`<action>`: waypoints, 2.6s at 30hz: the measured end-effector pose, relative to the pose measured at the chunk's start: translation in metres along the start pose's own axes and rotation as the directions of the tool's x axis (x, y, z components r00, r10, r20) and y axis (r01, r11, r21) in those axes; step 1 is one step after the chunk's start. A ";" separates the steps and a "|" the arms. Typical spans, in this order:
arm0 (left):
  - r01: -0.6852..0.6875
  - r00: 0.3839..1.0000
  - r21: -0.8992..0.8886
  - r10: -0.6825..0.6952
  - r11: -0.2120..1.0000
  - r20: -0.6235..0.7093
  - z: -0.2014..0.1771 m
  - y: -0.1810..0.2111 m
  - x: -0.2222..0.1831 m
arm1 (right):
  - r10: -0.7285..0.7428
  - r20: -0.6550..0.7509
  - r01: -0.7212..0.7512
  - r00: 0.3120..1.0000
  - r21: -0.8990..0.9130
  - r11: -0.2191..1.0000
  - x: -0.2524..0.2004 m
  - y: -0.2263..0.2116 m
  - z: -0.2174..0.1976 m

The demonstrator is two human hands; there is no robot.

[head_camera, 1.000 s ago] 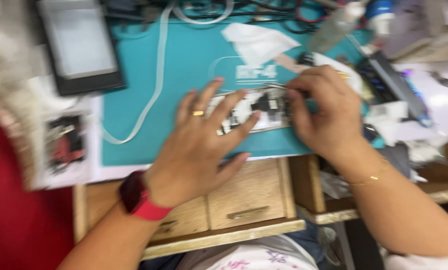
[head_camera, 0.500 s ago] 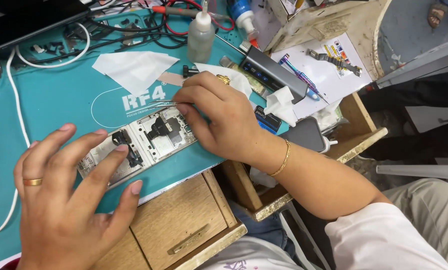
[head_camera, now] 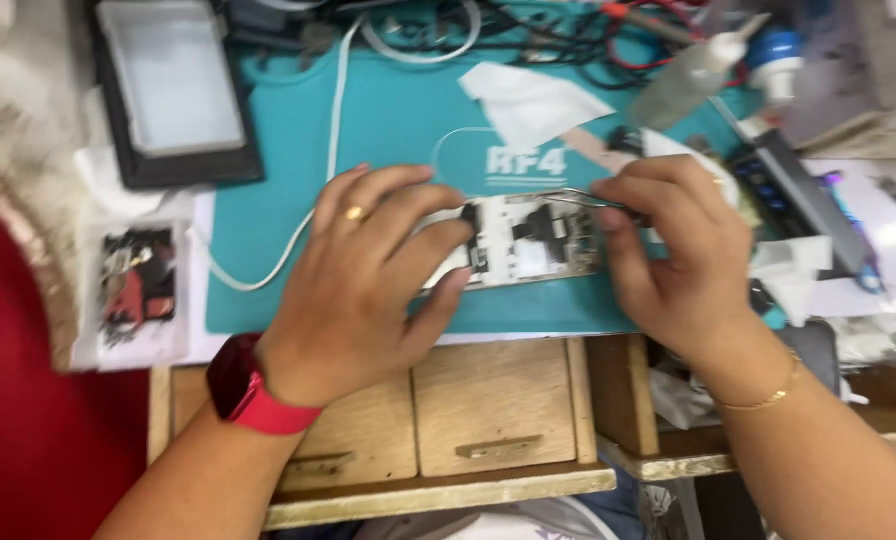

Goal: The person is performing a repair on a mobile device, which includes checking information on a smartphone and using tweezers to manipulate small components on a motherboard.

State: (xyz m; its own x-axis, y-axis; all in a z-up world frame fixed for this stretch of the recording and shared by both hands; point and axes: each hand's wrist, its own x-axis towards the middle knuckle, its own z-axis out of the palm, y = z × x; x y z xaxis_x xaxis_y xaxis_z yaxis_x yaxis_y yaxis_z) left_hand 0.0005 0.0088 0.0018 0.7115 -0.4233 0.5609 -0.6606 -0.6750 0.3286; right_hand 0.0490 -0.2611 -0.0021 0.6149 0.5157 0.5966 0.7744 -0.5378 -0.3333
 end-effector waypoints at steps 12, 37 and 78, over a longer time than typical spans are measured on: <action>-0.080 0.996 -0.074 0.077 0.994 -0.044 -0.006 0.002 0.002 | -0.090 0.143 0.089 0.986 0.012 0.996 -0.006 -0.002 0.008; -0.072 0.982 -0.027 0.076 0.997 0.175 -0.005 0.001 0.004 | -0.100 0.278 0.084 0.955 0.067 0.994 -0.001 -0.003 0.008; 0.043 0.968 -0.064 -0.026 0.997 0.250 -0.001 0.000 0.008 | -0.100 0.214 0.085 0.972 0.077 0.993 0.007 -0.005 0.008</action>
State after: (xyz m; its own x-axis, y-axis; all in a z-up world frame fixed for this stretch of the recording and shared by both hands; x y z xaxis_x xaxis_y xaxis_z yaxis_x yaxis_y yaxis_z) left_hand 0.0064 0.0060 0.0068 0.7656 -0.5433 0.3445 -0.6433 -0.6524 0.4006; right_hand 0.0509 -0.2496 -0.0026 0.5523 0.6973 0.4569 0.8330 -0.4393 -0.3364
